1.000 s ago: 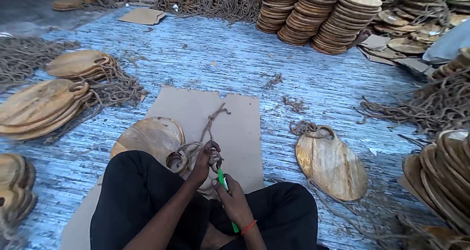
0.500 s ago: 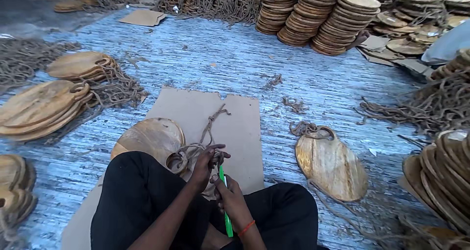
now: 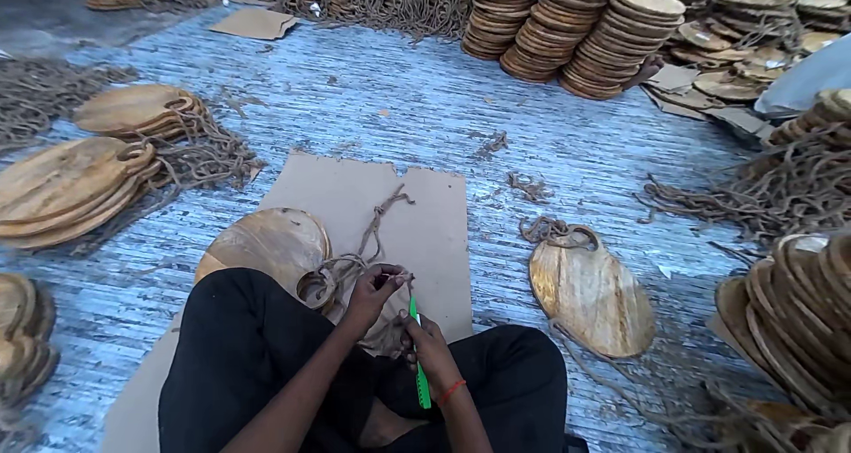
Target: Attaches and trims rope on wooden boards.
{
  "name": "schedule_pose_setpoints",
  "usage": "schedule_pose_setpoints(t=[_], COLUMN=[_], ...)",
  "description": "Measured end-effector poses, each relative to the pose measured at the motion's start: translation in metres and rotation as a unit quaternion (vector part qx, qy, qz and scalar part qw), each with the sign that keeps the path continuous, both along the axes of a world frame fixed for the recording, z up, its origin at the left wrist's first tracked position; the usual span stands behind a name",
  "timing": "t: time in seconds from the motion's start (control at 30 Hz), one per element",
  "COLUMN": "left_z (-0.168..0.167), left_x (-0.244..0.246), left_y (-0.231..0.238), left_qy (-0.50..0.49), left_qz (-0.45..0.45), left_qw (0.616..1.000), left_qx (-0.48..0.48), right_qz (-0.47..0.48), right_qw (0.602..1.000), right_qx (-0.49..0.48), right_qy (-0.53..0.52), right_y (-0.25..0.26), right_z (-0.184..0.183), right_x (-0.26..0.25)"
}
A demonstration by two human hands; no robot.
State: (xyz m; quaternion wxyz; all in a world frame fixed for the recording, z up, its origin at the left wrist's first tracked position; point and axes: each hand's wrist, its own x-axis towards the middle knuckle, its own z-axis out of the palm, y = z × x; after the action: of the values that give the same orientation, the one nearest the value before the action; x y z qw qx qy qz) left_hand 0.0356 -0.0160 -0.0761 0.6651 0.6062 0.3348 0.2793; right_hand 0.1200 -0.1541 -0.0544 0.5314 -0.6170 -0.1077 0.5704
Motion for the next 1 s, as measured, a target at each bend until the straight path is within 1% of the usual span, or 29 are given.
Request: schedule_pose_setpoints(t=[0.1, 0.2, 0.33, 0.5, 0.6, 0.73, 0.87, 1.0], left_z=[-0.001, 0.001, 0.006, 0.007, 0.005, 0.002, 0.002, 0.003], left_x=[-0.003, -0.006, -0.007, -0.01, -0.01, -0.009, -0.01, -0.011], left_y=[0.008, 0.012, 0.011, 0.01, 0.01, 0.01, 0.011, 0.011], left_qy=[0.005, 0.004, -0.015, -0.005, -0.009, -0.037, -0.043, -0.051], left_qz=[0.0, -0.014, -0.006, -0.048, -0.06, -0.081, -0.106, -0.124], left_qw=[1.0, 0.999, 1.0, 0.999, 0.998, 0.996, 0.993, 0.989], left_qx=[0.028, 0.044, 0.018, -0.003, -0.018, -0.02, -0.039, -0.056], right_qz=[0.03, 0.034, 0.021, 0.0, -0.005, 0.003, 0.01, 0.011], right_qw=[0.999, 0.999, 0.998, 0.995, 0.993, 0.993, 0.994, 0.991], right_qx=[-0.01, -0.005, 0.035, 0.092, 0.11, 0.112, 0.106, 0.111], right_qy=[0.024, 0.039, 0.047, 0.048, 0.046, 0.021, -0.01, -0.073], right_y=[-0.002, 0.002, 0.005, 0.003, 0.002, 0.003, 0.001, 0.002], right_z=[-0.005, -0.008, -0.012, -0.016, -0.017, -0.019, -0.021, -0.025], right_x=[-0.001, -0.001, 0.002, 0.004, 0.003, 0.003, 0.003, 0.004])
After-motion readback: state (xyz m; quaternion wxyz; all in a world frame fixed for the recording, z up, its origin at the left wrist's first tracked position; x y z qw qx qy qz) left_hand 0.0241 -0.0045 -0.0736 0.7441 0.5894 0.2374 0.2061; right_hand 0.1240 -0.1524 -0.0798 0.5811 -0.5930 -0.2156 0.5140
